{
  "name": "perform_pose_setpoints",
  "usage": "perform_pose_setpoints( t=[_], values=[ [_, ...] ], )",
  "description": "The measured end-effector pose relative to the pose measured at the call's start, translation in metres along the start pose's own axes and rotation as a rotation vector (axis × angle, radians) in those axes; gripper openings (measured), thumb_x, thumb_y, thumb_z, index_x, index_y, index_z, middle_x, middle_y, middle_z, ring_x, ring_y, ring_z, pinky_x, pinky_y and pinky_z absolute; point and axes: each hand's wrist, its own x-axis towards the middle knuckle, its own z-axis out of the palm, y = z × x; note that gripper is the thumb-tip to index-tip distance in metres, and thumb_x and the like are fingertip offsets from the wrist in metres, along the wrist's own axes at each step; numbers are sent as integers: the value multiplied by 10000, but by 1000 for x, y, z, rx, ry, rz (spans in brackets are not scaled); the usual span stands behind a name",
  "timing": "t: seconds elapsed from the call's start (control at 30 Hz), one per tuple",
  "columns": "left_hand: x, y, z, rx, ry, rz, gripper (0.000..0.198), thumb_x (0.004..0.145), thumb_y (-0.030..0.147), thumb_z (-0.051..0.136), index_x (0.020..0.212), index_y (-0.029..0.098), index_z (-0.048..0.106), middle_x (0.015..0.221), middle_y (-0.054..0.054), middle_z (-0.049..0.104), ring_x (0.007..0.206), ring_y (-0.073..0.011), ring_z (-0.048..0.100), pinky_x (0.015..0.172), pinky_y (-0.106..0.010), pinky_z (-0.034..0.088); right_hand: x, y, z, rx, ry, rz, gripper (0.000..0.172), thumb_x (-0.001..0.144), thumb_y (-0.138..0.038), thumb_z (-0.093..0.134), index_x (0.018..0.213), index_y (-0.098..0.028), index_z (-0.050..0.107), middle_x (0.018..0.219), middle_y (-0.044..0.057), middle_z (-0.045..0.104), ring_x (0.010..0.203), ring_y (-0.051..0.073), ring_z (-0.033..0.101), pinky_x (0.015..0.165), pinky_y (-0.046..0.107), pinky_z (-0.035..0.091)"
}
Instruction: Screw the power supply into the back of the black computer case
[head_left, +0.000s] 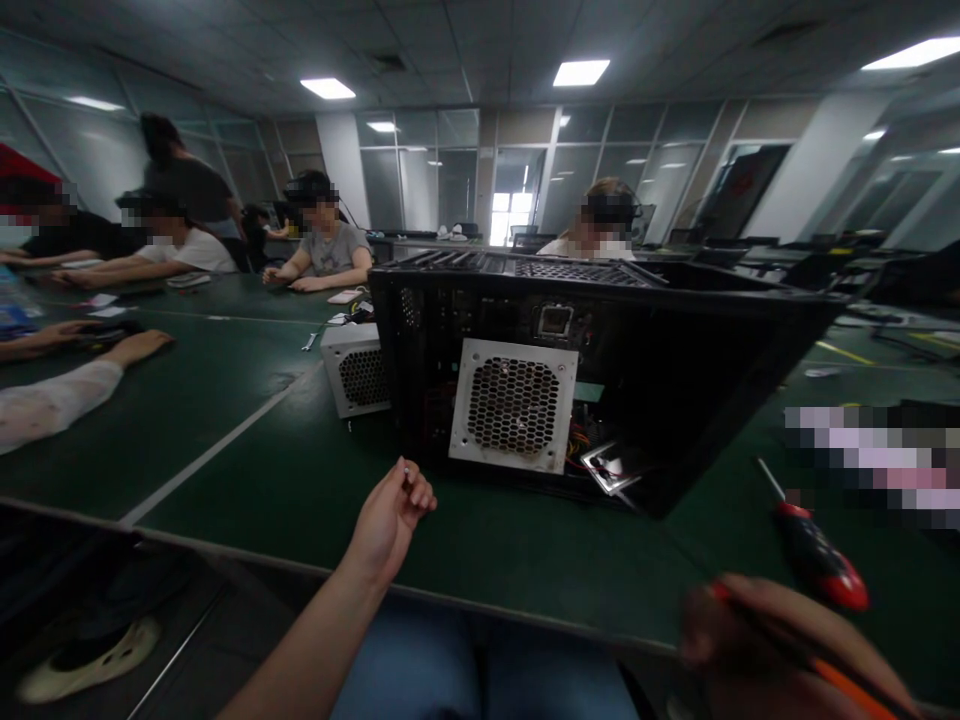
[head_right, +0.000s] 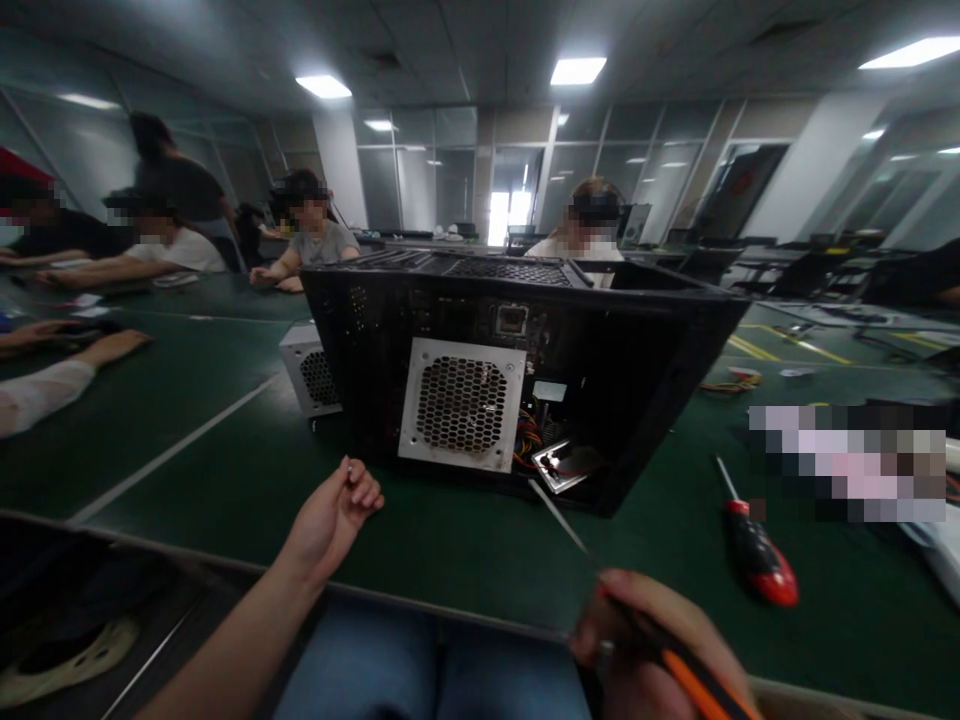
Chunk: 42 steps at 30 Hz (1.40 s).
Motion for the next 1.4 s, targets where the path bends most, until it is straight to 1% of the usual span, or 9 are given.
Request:
perform_pose_setpoints(
  t=[0.03,0.07,0.13,0.27,0.37,1.0,1.2,1.3,1.4],
  values=[
    [0,0,0,14,-5,8,318,798,377,608,640,168,427,498,55,391,497,-81,393,547,-221,386,4,-4,10,34,-126,-73,333,838,-546,465,949,-281,632,544,23,604,406,158,560,366,266,408],
    [0,-1,0,25,-8,11,323,794,382,612,638,167,427,498,55,392,498,-81,395,550,-221,384,9,-7,22,30,-127,-100,351,814,-558,507,910,-257,659,574,27,609,432,151,559,382,263,410],
    [-1,-1,-1,37,-15,15,333,784,394,621,635,167,428,500,55,396,498,-80,396,555,-223,381,23,-9,49,72,38,-131,318,816,-508,541,831,-223,684,683,47,654,499,153,578,434,277,429],
    [-2,-2,-2,64,-45,37,357,767,419,635,627,168,424,503,54,404,504,-83,402,567,-231,378,44,0,97,131,65,-135,309,893,-389,438,805,-207,671,692,38,667,543,160,601,476,296,462],
    [-2,-3,-3,92,-54,43,362,758,436,637,628,169,431,504,50,412,510,-86,403,572,-236,375,43,9,112,101,69,-166,213,867,-289,486,774,-211,661,671,18,665,573,163,613,531,308,485],
    [-3,-2,0,215,-92,48,361,729,455,643,606,171,456,508,39,426,520,-93,395,570,-247,343,63,-9,129,-147,-487,-432,127,808,-241,560,829,-198,678,667,30,630,603,153,574,540,266,450],
    [-1,-4,-4,223,-105,43,366,738,472,627,620,170,457,511,44,432,528,-93,400,583,-249,348,60,-12,101,-82,-378,-344,108,825,-228,548,909,-207,613,753,15,671,649,136,625,592,248,486],
    [-1,-5,-4,233,-104,46,362,742,467,624,617,170,458,516,44,433,529,-93,400,584,-250,347,55,-9,94,-5,-227,-182,86,865,-235,500,896,-220,579,725,3,646,575,121,600,494,230,459],
    [-1,-5,-4,246,-109,55,364,743,466,622,611,169,457,517,44,430,528,-93,398,580,-250,343,53,-10,100,90,-213,-69,103,878,-264,485,860,-214,573,664,-14,621,462,94,536,404,208,414]
  ],
)
